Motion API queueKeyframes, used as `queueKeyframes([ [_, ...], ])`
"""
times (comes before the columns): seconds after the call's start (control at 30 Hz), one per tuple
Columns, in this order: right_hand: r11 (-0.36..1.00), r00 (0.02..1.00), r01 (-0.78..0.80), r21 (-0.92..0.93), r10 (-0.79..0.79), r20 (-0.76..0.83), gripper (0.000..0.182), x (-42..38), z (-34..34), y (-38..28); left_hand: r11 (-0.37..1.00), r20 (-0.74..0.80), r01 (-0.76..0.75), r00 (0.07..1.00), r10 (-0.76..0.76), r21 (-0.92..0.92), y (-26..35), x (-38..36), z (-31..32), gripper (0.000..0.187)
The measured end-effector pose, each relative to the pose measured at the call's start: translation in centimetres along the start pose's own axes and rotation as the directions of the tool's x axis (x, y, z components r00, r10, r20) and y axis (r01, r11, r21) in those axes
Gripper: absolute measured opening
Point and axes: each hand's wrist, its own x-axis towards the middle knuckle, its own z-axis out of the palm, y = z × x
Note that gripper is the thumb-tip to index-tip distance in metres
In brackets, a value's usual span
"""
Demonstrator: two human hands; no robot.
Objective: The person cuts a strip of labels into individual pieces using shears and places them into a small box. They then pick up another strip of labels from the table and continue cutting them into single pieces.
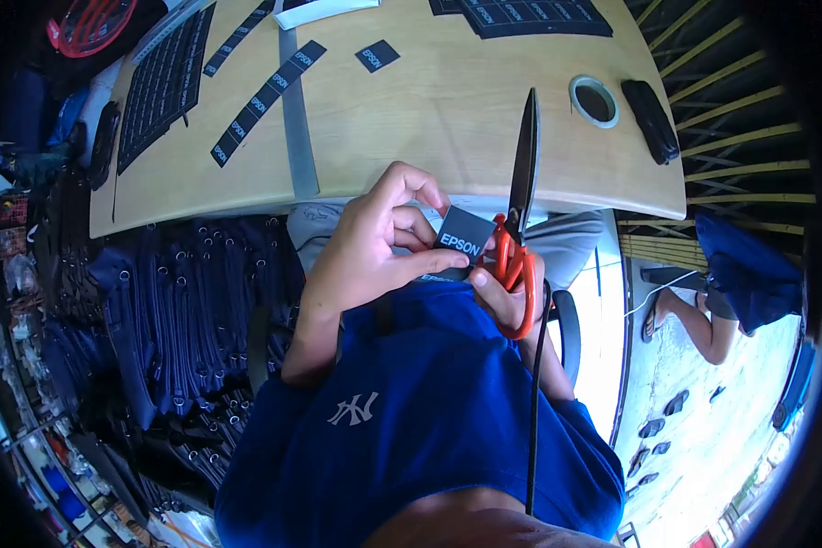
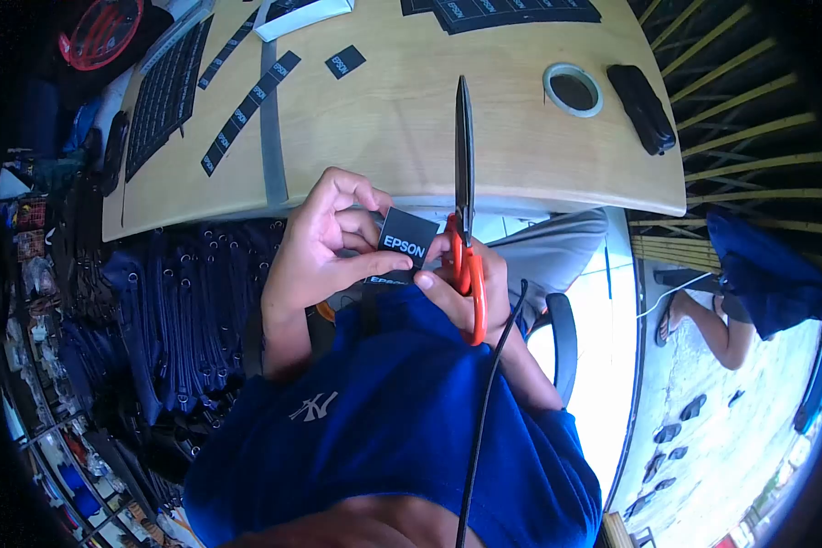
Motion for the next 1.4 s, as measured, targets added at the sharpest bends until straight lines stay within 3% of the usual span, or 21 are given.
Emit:
queueKeyframes([
  [0.1, 0.993, 0.992, -0.117, 0.011, 0.117, -0.035, 0.015, 0.2, 0.6, -0.5, 0.999, -0.055, -0.046, 0.997, 0.047, 0.012, -0.8, -0.2, 0.6, 0.048],
  [0.23, 0.991, 0.987, -0.116, 0.066, 0.123, -0.101, 0.011, 0.6, 1.1, -1.2, 0.996, -0.064, -0.073, 0.996, 0.070, -0.045, -1.1, -0.7, 1.1, 0.047],
  [0.3, 0.994, 0.989, -0.093, 0.060, 0.099, -0.108, 0.011, 0.8, 1.0, -1.0, 0.985, -0.047, -0.162, 0.985, 0.165, 0.065, -1.3, -1.1, 1.0, 0.042],
  [0.4, 0.995, 0.987, -0.093, 0.040, 0.097, -0.131, 0.011, 0.9, 1.1, -1.2, 0.985, -0.004, -0.117, 0.993, 0.119, 0.128, -1.7, -1.8, 0.8, 0.041],
  [0.5, 0.997, 0.994, -0.063, 0.039, 0.066, -0.084, 0.013, 0.8, 1.0, -1.1, 0.983, 0.000, -0.080, 0.997, 0.081, 0.163, -0.9, -1.6, 0.9, 0.038],
  [0.57, 0.998, 0.999, 0.044, 0.040, -0.043, -0.007, 0.030, 0.6, 0.7, -0.6, 0.985, 0.014, -0.073, 0.997, 0.072, 0.158, -0.8, -1.5, 0.6, 0.042],
  [0.6, 0.998, 0.999, 0.044, 0.040, -0.044, -0.006, 0.030, 0.6, 0.4, -0.5, 0.986, 0.031, -0.067, 0.998, 0.063, 0.152, -0.8, -1.5, 0.3, 0.045],
  [0.67, 0.990, 0.983, 0.123, 0.072, -0.132, 0.130, 0.059, 0.8, -0.2, -0.3, 0.981, 0.058, -0.001, 0.998, -0.010, 0.192, -0.9, -1.8, -0.6, 0.049],
  [0.7, 0.990, 0.982, 0.123, 0.072, -0.132, 0.132, 0.059, 0.6, -0.5, 0.1, 0.970, 0.084, 0.064, 0.993, -0.086, 0.234, -1.0, -2.0, -1.0, 0.052],
  [0.73, 0.997, 0.984, 0.061, 0.040, -0.067, 0.167, 0.069, 0.2, -0.9, 0.6, 0.960, 0.116, -0.001, 0.993, -0.033, 0.279, -0.2, -1.7, -1.3, 0.056],
  [0.8, 0.995, 0.963, -0.070, -0.066, 0.085, 0.257, 0.086, -0.7, -2.2, 1.1, 0.969, 0.117, 0.023, 0.992, -0.054, 0.248, -0.2, -1.7, -1.8, 0.057],
  [0.93, 0.986, 0.973, -0.002, -0.170, 0.042, 0.229, 0.097, -1.8, -2.7, 1.0, 0.990, 0.102, 0.055, 0.992, -0.069, 0.131, -0.9, -1.6, -3.0, 0.059],
  [1.07, 0.931, 0.924, -0.111, -0.347, 0.226, 0.309, 0.091, -2.6, -4.7, -0.4, 0.991, 0.159, 0.106, 0.980, -0.117, 0.077, -0.3, -1.7, -4.3, 0.061],
  [1.13, 0.929, 0.917, -0.105, -0.355, 0.229, 0.327, 0.094, -2.9, -4.9, -0.7, 0.976, 0.235, 0.146, 0.955, -0.181, 0.160, 0.3, -1.5, -5.2, 0.064],
  [1.23, 0.936, 0.891, -0.072, -0.345, 0.216, 0.399, 0.094, -3.1, -6.0, -0.5, 0.986, 0.257, 0.119, 0.956, -0.145, 0.115, 0.5, -1.3, -5.1, 0.063],
  [1.3, 0.924, 0.823, -0.004, -0.383, 0.221, 0.524, 0.091, -2.9, -6.4, -0.9, 0.987, 0.311, 0.105, 0.940, -0.138, 0.120, 0.6, -1.0, -5.3, 0.063],
  [1.4, 0.926, 0.769, -0.015, -0.377, 0.252, 0.588, 0.089, -2.6, -6.5, -1.3, 0.978, 0.390, 0.102, 0.906, -0.166, 0.180, 0.4, -0.7, -5.6, 0.062],
])
